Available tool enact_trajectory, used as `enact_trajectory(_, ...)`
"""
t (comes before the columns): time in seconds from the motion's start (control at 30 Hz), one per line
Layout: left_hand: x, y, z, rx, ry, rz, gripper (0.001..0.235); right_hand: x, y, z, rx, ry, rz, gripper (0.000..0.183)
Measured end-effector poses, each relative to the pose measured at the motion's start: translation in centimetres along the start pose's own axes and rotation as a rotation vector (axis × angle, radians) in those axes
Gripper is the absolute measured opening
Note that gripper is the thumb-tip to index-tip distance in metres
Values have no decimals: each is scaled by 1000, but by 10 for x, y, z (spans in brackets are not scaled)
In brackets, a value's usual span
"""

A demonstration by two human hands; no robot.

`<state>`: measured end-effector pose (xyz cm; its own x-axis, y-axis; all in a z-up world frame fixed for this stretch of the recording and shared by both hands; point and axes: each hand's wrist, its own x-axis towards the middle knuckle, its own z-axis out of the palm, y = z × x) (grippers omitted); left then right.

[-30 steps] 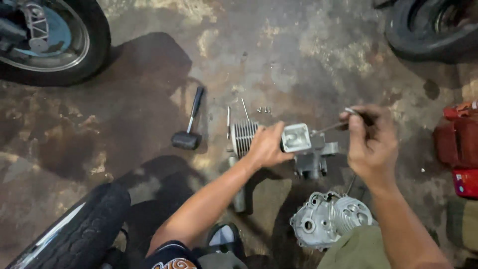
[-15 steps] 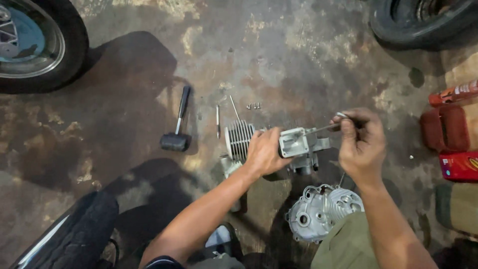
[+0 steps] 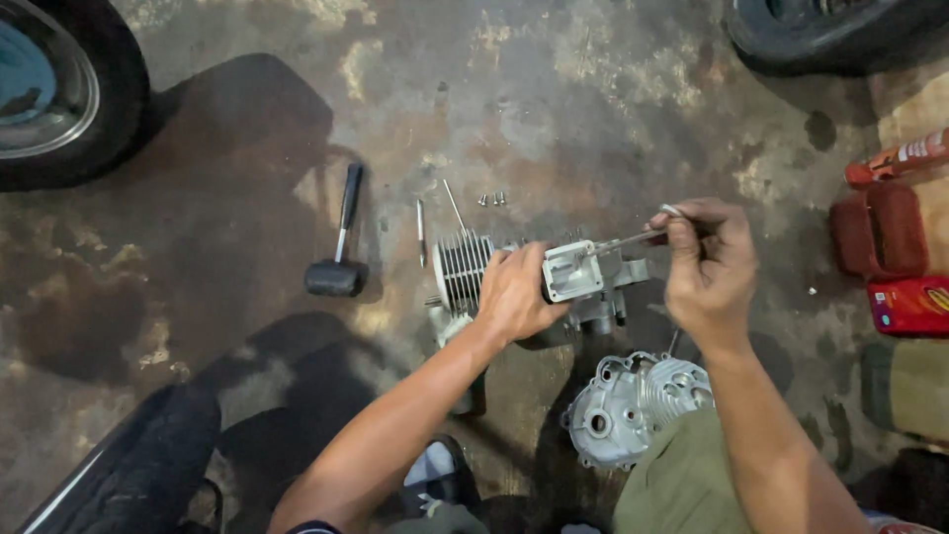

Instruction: Assembling a motorcycle engine by fitting the cylinder block onto the crankcase and using a rubber mallet to seat it.

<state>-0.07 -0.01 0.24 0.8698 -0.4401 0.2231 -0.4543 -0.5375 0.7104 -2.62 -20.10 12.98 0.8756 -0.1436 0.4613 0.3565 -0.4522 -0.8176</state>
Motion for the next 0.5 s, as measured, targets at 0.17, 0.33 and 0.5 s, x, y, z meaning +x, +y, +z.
enact_trajectory(0.17,2,0,1,11,10,4,76,3,-9,8,-26,-56,-46,6)
enact_trajectory(0.33,1,6,-7,1,1,4,77,0,-4,15,-45,-91,-82,5)
enact_trajectory(0.5,0,0,0,19,21,17,76,-1,0,20,-98,-162,-127,5)
